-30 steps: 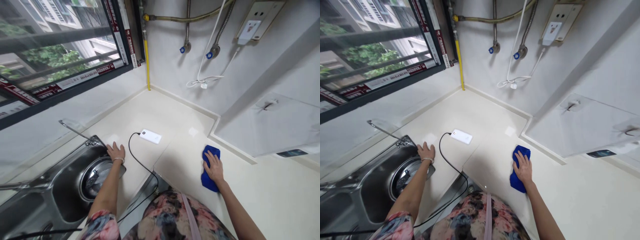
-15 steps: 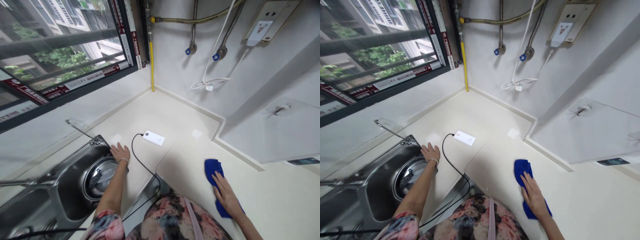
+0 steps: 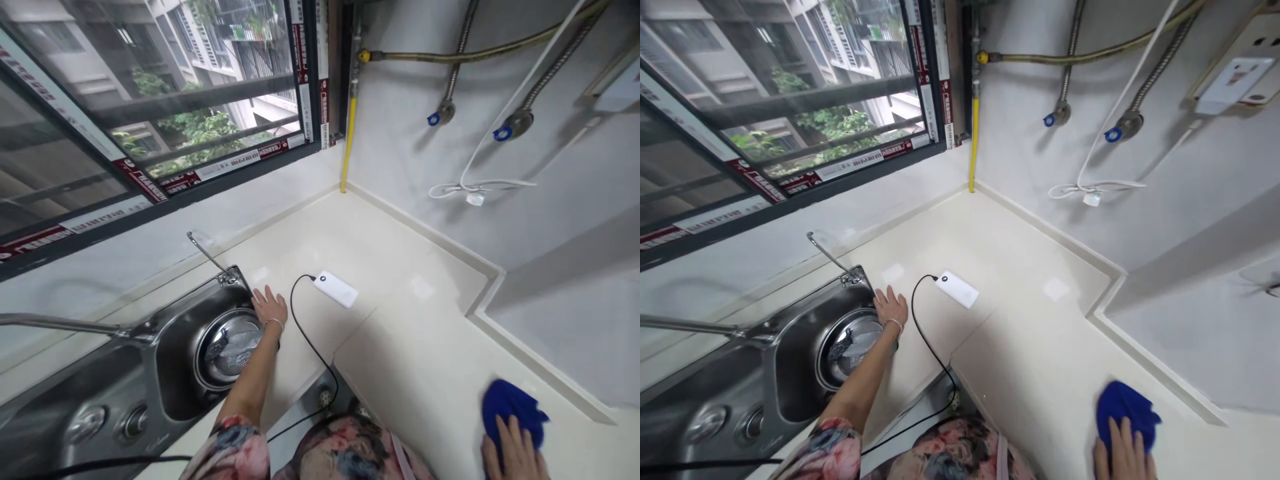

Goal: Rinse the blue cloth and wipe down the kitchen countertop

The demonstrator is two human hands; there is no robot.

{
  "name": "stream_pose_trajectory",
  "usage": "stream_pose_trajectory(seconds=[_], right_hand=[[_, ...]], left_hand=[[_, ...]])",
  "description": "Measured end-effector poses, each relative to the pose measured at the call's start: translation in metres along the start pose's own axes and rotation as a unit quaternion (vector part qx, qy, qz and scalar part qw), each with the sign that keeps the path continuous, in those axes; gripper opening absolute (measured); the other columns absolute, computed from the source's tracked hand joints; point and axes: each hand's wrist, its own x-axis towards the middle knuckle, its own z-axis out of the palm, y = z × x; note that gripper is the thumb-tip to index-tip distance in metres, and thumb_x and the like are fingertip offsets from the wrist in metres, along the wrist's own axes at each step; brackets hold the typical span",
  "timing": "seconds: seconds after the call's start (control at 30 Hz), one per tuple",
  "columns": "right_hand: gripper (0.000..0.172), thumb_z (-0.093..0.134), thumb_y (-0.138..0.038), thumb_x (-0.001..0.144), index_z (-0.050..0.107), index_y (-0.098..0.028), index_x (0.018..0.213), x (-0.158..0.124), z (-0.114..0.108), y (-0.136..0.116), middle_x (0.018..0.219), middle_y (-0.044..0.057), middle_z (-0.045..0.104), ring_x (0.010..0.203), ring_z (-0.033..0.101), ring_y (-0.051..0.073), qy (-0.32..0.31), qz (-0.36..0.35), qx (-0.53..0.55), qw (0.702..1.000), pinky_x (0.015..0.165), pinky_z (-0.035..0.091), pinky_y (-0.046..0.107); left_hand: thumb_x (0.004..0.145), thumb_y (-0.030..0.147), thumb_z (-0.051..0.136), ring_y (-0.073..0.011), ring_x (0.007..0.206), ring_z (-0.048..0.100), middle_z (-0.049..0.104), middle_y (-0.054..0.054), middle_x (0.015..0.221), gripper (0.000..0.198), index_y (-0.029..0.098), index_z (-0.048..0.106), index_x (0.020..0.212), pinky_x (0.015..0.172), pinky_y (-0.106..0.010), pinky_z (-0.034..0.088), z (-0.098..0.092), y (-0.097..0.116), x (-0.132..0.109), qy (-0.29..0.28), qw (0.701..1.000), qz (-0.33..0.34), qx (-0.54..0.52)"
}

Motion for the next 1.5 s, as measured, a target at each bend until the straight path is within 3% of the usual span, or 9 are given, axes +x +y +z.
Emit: stream_pose_trajectory(seconds=[0.17, 0.37, 0.6, 0.8, 0.97, 1.07, 1.2, 1.33, 1.5], right_hand=[[0.08, 0.039, -0.051, 0.091, 0.02, -0.025, 0.164, 0.07, 0.04, -0.039, 0.168, 0.01, 0.028, 0.15, 0.032, 0.047, -0.024, -0.002, -0.022, 0.999, 0.111, 0.038, 0.075], [0.078, 0.03, -0.056, 0.097, 0.032, -0.008, 0.158, 0.169, 0.088, -0.04, 0.167, 0.02, 0.027, 0.152, 0.027, 0.045, -0.066, -0.035, -0.053, 0.996, 0.119, 0.029, 0.068], [0.071, 0.025, -0.05, 0.101, 0.033, -0.005, 0.156, 0.26, 0.123, -0.054, 0.168, 0.021, 0.024, 0.154, 0.022, 0.04, -0.106, -0.047, -0.074, 0.99, 0.123, 0.022, 0.062], [0.078, 0.034, -0.053, 0.098, 0.031, -0.001, 0.157, 0.341, 0.157, -0.058, 0.169, 0.024, 0.018, 0.153, 0.018, 0.046, -0.154, 0.008, -0.058, 0.986, 0.122, 0.017, 0.065], [0.076, 0.034, -0.05, 0.098, 0.027, -0.008, 0.16, 0.387, 0.171, -0.069, 0.171, 0.017, 0.016, 0.155, 0.016, 0.044, -0.192, 0.027, -0.051, 0.98, 0.122, 0.017, 0.067], [0.073, 0.037, -0.046, 0.097, 0.026, -0.015, 0.162, 0.389, 0.17, -0.095, 0.171, 0.012, 0.016, 0.157, 0.014, 0.041, -0.201, -0.005, -0.032, 0.979, 0.124, 0.016, 0.064], [0.07, 0.045, -0.038, 0.094, 0.032, -0.019, 0.16, 0.359, 0.155, -0.135, 0.17, 0.007, 0.022, 0.158, 0.017, 0.035, -0.219, -0.115, 0.029, 0.969, 0.128, 0.014, 0.058], [0.072, 0.05, -0.032, 0.09, 0.035, -0.022, 0.159, 0.304, 0.122, -0.154, 0.169, 0.004, 0.026, 0.158, 0.018, 0.031, -0.232, -0.18, 0.085, 0.952, 0.129, 0.016, 0.055], [0.074, 0.053, -0.025, 0.082, 0.042, -0.024, 0.156, 0.212, 0.072, -0.153, 0.167, 0.004, 0.032, 0.157, 0.021, 0.029, -0.278, -0.227, 0.142, 0.923, 0.127, 0.02, 0.058]], left_hand=[[0.101, 0.037, 0.04, -0.0409, 0.157, 0.012, 0.016, -0.024, 0.17, 0.066, 0.008, 0.034, 0.16, 0.126, -0.057, 0.019, 0.002, -0.002, -0.002, 0.001, 1.0, -0.004, 0.002], [0.102, 0.039, 0.038, -0.0396, 0.157, 0.012, 0.015, -0.022, 0.17, 0.066, 0.01, 0.032, 0.161, 0.126, -0.056, 0.021, 0.001, -0.003, -0.003, -0.004, 1.0, -0.006, 0.004], [0.103, 0.038, 0.035, -0.0372, 0.158, 0.009, 0.015, -0.026, 0.169, 0.065, 0.006, 0.031, 0.16, 0.128, -0.054, 0.015, 0.005, -0.005, 0.002, -0.004, 0.999, 0.006, 0.035], [0.103, 0.04, 0.035, -0.041, 0.157, 0.013, 0.016, -0.027, 0.168, 0.065, 0.008, 0.033, 0.159, 0.126, -0.055, 0.019, -0.001, -0.002, 0.002, -0.006, 1.0, 0.0, 0.025], [0.103, 0.042, 0.035, -0.0416, 0.156, 0.017, 0.018, -0.026, 0.168, 0.065, 0.009, 0.035, 0.159, 0.125, -0.057, 0.021, -0.008, 0.004, 0.001, -0.003, 1.0, -0.004, 0.024], [0.103, 0.043, 0.036, -0.042, 0.155, 0.018, 0.018, -0.024, 0.169, 0.065, 0.011, 0.034, 0.16, 0.124, -0.059, 0.024, -0.009, 0.01, 0.0, -0.003, 0.999, -0.017, 0.028], [0.103, 0.043, 0.035, -0.0427, 0.155, 0.019, 0.018, -0.026, 0.168, 0.065, 0.01, 0.035, 0.159, 0.123, -0.061, 0.026, -0.014, 0.017, -0.001, -0.007, 0.999, -0.022, 0.025], [0.103, 0.042, 0.034, -0.0428, 0.155, 0.018, 0.018, -0.026, 0.168, 0.065, 0.01, 0.034, 0.159, 0.121, -0.063, 0.028, -0.019, 0.021, -0.003, -0.006, 1.0, -0.015, 0.013], [0.102, 0.042, 0.035, -0.0448, 0.154, 0.019, 0.019, -0.027, 0.167, 0.065, 0.008, 0.036, 0.158, 0.123, -0.06, 0.024, -0.018, 0.021, -0.003, 0.008, 1.0, -0.005, -0.01]])
